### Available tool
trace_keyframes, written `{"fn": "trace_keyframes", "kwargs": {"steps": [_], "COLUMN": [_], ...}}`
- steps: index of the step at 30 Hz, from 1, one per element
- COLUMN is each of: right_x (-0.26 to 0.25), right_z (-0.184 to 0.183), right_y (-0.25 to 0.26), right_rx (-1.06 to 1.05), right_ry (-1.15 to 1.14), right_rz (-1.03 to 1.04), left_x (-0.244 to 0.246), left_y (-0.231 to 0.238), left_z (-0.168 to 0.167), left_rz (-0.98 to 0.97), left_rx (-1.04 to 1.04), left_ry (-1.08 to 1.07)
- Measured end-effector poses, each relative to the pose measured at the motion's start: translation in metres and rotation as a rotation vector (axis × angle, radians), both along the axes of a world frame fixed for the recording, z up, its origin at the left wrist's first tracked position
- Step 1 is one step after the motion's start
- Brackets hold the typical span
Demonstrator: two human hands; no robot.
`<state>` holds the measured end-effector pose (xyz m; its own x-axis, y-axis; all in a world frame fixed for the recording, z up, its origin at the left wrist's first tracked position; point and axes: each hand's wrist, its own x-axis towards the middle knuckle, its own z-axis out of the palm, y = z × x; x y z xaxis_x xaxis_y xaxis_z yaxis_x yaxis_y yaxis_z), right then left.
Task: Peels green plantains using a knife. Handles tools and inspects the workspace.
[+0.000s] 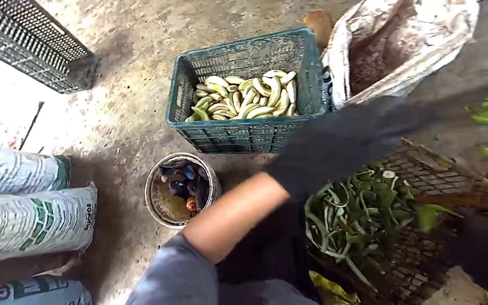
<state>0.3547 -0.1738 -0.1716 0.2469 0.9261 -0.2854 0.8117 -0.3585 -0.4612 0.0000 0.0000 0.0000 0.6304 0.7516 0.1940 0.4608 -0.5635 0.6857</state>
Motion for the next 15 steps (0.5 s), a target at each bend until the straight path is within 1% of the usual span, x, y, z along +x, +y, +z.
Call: {"fn": "trace_keyframes", "kwargs": {"steps": [1, 2, 3, 5, 7, 8, 10, 11, 13, 15], "right_x": [-0.017, -0.027, -0.028, -0.019, -0.018, -0.02, -0.033, -0.041, -0.06, -0.077], "right_z": [0.012, 0.02, 0.024, 0.032, 0.039, 0.042, 0.052, 0.055, 0.059, 0.062], "right_y": [0.005, 0.005, 0.003, -0.006, -0.011, -0.012, -0.011, -0.009, -0.006, -0.004], "right_rx": [-0.192, -0.267, -0.25, -0.138, -0.081, -0.083, -0.094, -0.098, -0.086, -0.061], "right_ry": [-0.047, -0.089, -0.12, -0.14, -0.114, -0.113, -0.154, -0.18, -0.201, -0.225], "right_rz": [0.07, 0.086, 0.094, 0.094, 0.0, -0.029, -0.028, -0.017, 0.001, 0.023], "left_x": [-0.042, -0.086, -0.132, -0.22, -0.289, -0.311, -0.336, -0.342, -0.339, -0.324], "left_y": [0.006, 0.012, 0.016, 0.01, -0.017, -0.034, -0.066, -0.077, -0.088, -0.089], "left_z": [-0.001, -0.007, -0.017, -0.038, -0.06, -0.073, -0.108, -0.129, -0.162, -0.182], "left_rz": [0.082, 0.193, 0.326, 0.63, 0.87, 0.949, 1.042, 1.055, 1.022, 0.933], "left_rx": [0.001, -0.01, -0.052, -0.207, -0.322, -0.37, -0.466, -0.528, -0.649, -0.713], "left_ry": [0.012, 0.072, 0.156, 0.289, 0.301, 0.266, 0.202, 0.21, 0.255, 0.337]}}
